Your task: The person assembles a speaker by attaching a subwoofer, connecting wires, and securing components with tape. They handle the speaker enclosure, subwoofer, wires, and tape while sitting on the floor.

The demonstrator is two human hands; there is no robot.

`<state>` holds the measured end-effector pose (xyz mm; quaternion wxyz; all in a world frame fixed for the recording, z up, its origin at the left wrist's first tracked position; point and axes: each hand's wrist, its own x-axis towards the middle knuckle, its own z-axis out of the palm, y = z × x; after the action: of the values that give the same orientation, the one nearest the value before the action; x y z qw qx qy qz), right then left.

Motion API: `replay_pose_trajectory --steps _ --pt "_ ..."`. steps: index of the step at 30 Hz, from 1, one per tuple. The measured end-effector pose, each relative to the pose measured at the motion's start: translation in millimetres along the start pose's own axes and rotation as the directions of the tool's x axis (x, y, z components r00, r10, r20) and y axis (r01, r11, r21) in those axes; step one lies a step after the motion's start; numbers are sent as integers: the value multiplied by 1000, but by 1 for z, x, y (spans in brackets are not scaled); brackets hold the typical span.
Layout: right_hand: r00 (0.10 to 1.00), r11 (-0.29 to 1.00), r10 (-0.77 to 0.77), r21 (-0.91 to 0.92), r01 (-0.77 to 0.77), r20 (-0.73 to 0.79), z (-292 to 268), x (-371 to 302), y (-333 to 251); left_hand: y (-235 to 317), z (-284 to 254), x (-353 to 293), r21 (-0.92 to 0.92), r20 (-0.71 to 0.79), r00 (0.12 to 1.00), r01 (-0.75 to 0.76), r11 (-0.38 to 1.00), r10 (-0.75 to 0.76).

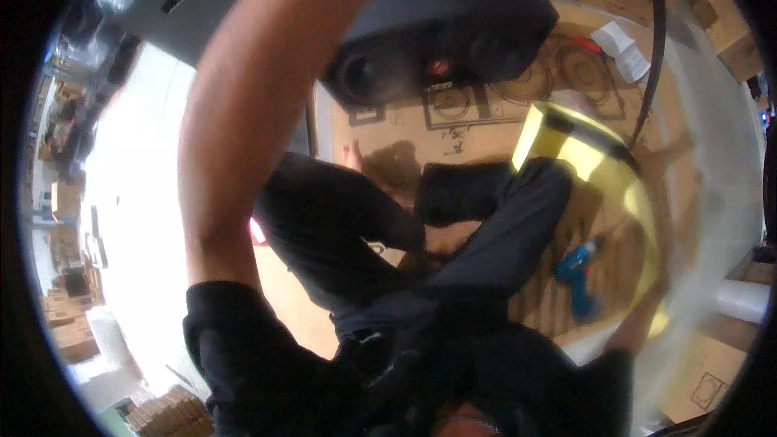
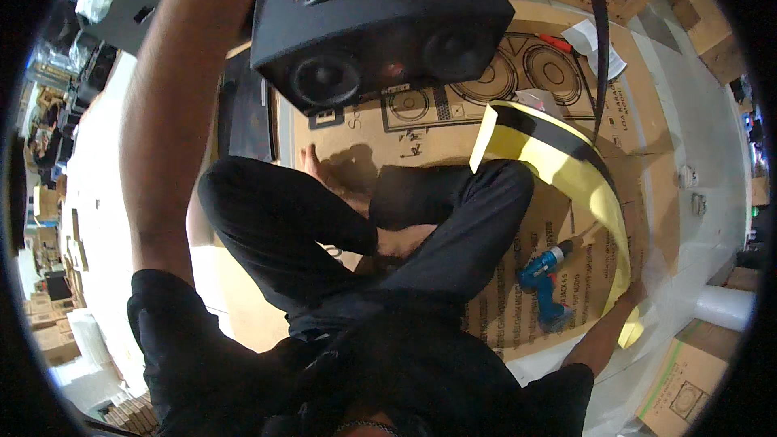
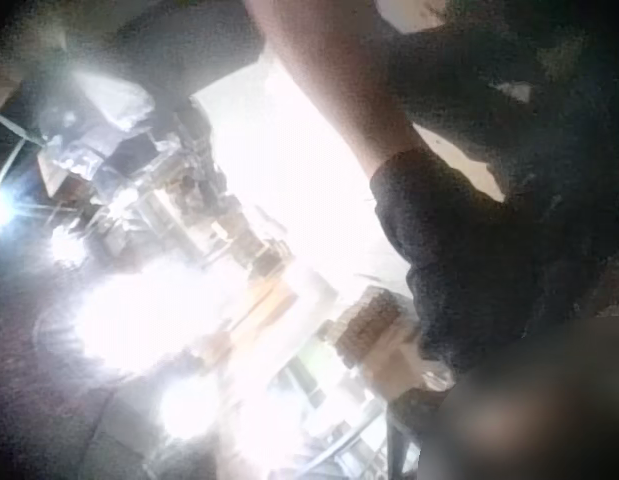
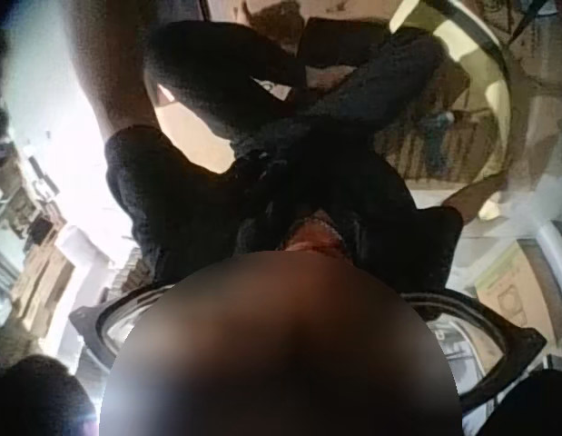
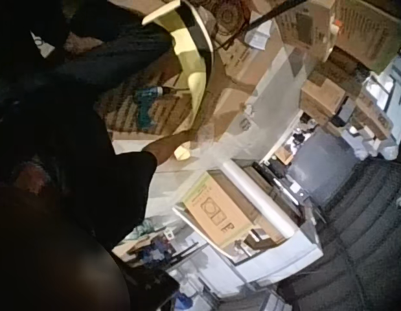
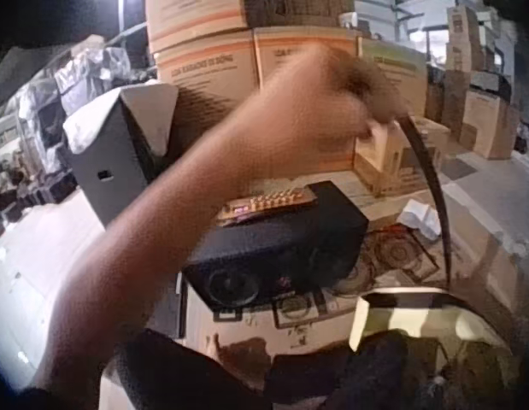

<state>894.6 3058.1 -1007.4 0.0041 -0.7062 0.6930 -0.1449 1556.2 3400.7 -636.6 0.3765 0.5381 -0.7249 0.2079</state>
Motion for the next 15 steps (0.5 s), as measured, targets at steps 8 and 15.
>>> replay_pose_trajectory --steps 8,15 --pt "527 42 -698 707 706 -485 -100 -105 -341 52 82 1 -241 396 916 30 970 70" --pt "743 355 -668 861 365 -40 -91 -169 -476 2 89 -104 -92 55 949 314 945 -310"
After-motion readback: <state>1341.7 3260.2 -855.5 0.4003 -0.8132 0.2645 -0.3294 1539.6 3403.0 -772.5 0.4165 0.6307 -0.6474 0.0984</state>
